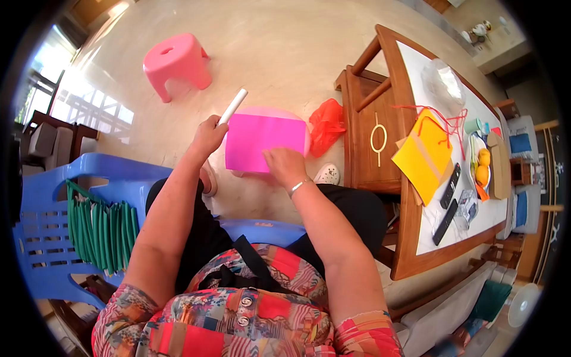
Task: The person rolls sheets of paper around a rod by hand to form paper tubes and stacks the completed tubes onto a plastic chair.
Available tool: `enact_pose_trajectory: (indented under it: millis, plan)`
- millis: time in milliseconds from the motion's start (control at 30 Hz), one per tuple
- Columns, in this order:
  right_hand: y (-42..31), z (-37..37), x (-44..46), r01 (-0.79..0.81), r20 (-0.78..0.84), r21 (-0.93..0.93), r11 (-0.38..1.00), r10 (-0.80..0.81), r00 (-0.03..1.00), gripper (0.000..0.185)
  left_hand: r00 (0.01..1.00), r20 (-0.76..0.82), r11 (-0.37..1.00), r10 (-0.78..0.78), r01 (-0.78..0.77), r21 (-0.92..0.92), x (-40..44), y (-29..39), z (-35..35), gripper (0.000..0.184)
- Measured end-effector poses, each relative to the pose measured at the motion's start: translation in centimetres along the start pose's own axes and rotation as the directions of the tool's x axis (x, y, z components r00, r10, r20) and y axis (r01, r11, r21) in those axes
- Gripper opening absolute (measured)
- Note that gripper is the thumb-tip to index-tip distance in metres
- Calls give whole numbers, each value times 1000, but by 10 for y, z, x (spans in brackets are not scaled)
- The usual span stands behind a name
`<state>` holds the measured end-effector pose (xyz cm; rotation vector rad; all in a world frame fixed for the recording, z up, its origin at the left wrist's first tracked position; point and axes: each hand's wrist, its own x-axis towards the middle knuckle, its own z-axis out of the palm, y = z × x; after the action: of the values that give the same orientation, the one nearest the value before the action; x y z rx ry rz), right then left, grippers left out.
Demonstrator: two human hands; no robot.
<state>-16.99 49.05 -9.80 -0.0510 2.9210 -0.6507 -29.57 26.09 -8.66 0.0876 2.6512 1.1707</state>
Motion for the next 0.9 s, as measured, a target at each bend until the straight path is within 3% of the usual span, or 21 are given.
enact_pose_trajectory:
  millis: [33, 100, 133, 233, 333, 433, 633, 800, 900]
  plan:
    - [-4, 6, -2, -32, 33, -22, 999, 33, 999, 25, 1000, -5, 1000, -6, 6, -17, -2, 2, -3, 42]
    - [4, 20, -12, 116, -94, -21, 993, -118, 989, 28, 1000, -14, 999, -16, 16, -48, -5, 9, -9, 42]
    - [11, 29, -17, 184, -159, -27, 983, -186, 970, 32, 996, 61, 997, -69, 71, -23, -5, 15, -14, 48]
    - [25, 51, -17, 326, -233, -122, 937, -346, 909, 44, 992, 89, 996, -88, 90, -15, -3, 22, -13, 48]
    - [37, 65, -20, 328, -179, -162, 931, -354, 918, 46, 997, 43, 998, -58, 58, 7, -5, 20, 1, 44]
    - [46, 75, -16, 368, -276, -180, 913, -405, 871, 39, 993, 90, 995, -70, 63, 77, -6, 18, 4, 45]
    - [49, 73, -12, 353, -353, -120, 928, -372, 858, 22, 991, 104, 991, -85, 72, 116, -10, 31, -4, 46]
    - [51, 57, -2, 341, -387, 37, 939, -301, 871, 8, 988, 136, 988, -67, 47, 148, -13, 33, -1, 46]
    - [50, 50, 0, 276, -375, 52, 960, -237, 896, 9, 988, 144, 983, -48, 21, 180, -14, 33, 0, 46]
